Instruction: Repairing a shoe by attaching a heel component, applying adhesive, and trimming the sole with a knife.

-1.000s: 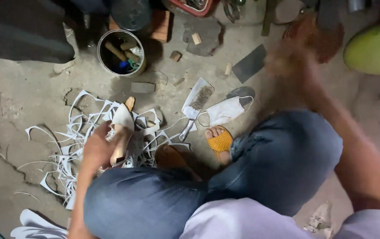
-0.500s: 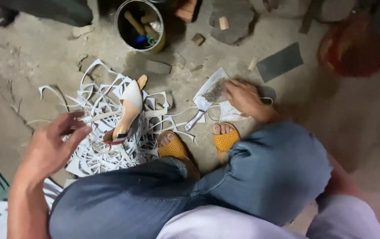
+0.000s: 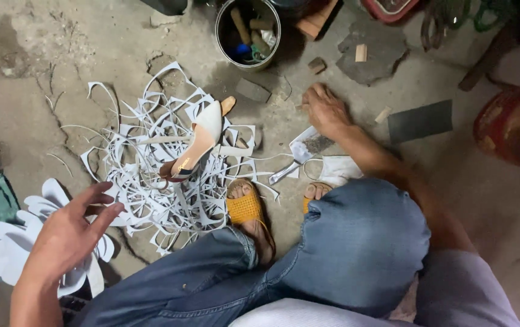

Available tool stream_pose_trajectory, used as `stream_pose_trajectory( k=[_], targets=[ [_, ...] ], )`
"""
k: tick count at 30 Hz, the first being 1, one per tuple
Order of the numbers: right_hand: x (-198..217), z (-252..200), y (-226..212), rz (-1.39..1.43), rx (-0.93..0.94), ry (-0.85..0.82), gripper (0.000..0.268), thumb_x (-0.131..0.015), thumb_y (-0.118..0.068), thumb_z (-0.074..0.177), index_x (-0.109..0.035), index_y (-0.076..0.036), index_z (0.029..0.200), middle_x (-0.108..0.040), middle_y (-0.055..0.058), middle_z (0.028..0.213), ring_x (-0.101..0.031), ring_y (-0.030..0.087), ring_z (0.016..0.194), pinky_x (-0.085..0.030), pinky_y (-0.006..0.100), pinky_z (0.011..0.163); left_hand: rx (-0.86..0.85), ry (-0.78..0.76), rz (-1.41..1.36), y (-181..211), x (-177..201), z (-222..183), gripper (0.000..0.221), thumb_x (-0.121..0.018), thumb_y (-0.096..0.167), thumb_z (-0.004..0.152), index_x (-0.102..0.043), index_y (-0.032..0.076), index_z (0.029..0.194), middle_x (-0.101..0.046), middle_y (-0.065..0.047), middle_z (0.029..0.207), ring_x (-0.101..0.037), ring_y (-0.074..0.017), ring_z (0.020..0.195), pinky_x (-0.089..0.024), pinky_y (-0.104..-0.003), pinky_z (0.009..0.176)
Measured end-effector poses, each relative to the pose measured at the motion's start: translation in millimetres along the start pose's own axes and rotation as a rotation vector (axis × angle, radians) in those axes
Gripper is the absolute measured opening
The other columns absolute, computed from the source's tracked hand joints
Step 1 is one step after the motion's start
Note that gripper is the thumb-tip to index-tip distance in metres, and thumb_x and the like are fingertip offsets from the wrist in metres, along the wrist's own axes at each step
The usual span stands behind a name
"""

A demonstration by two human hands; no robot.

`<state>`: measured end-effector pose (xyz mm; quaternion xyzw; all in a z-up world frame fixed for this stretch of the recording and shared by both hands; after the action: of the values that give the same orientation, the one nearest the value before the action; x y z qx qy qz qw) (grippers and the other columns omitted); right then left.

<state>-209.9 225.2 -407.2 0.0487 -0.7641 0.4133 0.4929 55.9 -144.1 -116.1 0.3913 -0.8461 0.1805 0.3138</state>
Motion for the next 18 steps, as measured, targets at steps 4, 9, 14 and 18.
stream_pose_trajectory(
  k=[4,9,14,18],
  targets=[
    [8,-14,1,-0.151,0.013,-0.002,0.014,-0.056,-0.006,0.092,-0.059,-0.006,0.106,-0.059,0.015,0.112,-0.061,0.039,0.095,-0.051,0.052,0.082,-0.067,0.01,-0.141,23,9,7,0.051,-0.069,0.023,0.092,-0.062,0.011,0.142,-0.077,-0.009,0.111,-0.076,-0.0256,0.093,-0.055,-0.038,0.076],
    [4,-11,4,-0.184,0.077,0.089,0.025,-0.067,-0.016,0.089,-0.062,-0.013,0.113,-0.063,0.009,0.113,-0.063,0.035,0.1,-0.051,0.048,0.084,-0.183,0.092,-0.275,58,37,6,0.049,-0.068,0.017,0.094,-0.062,0.007,0.141,-0.075,-0.011,0.11,-0.071,-0.0246,0.098,-0.054,-0.037,0.08],
    [-12,-4,3,-0.25,0.07,0.103,0.02,-0.065,-0.013,0.09,-0.062,-0.007,0.109,-0.059,0.014,0.115,-0.061,0.036,0.097,-0.054,0.049,0.078,-0.15,0.071,-0.287,41,31,8,0.05,-0.069,0.016,0.092,-0.062,0.007,0.141,-0.075,-0.012,0.11,-0.069,-0.0255,0.094,-0.053,-0.036,0.08],
    [1,-15,-10,-0.239,0.178,0.149,0.022,-0.066,-0.011,0.088,-0.057,-0.005,0.107,-0.059,0.015,0.107,-0.063,0.038,0.09,-0.053,0.049,0.077,-0.095,0.024,-0.239,25,22,9,0.05,-0.067,0.021,0.093,-0.062,0.01,0.142,-0.077,-0.01,0.111,-0.071,-0.0255,0.093,-0.053,-0.036,0.082]
  ],
)
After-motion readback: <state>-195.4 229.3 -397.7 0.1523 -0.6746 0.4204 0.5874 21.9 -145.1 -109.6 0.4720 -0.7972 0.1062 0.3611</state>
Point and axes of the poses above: each hand's wrist, its own z-axis towards the middle knuckle, its own x-axis out of the back of the hand, y = z × x, the point moved 10 cm from there along z, towards the middle knuckle
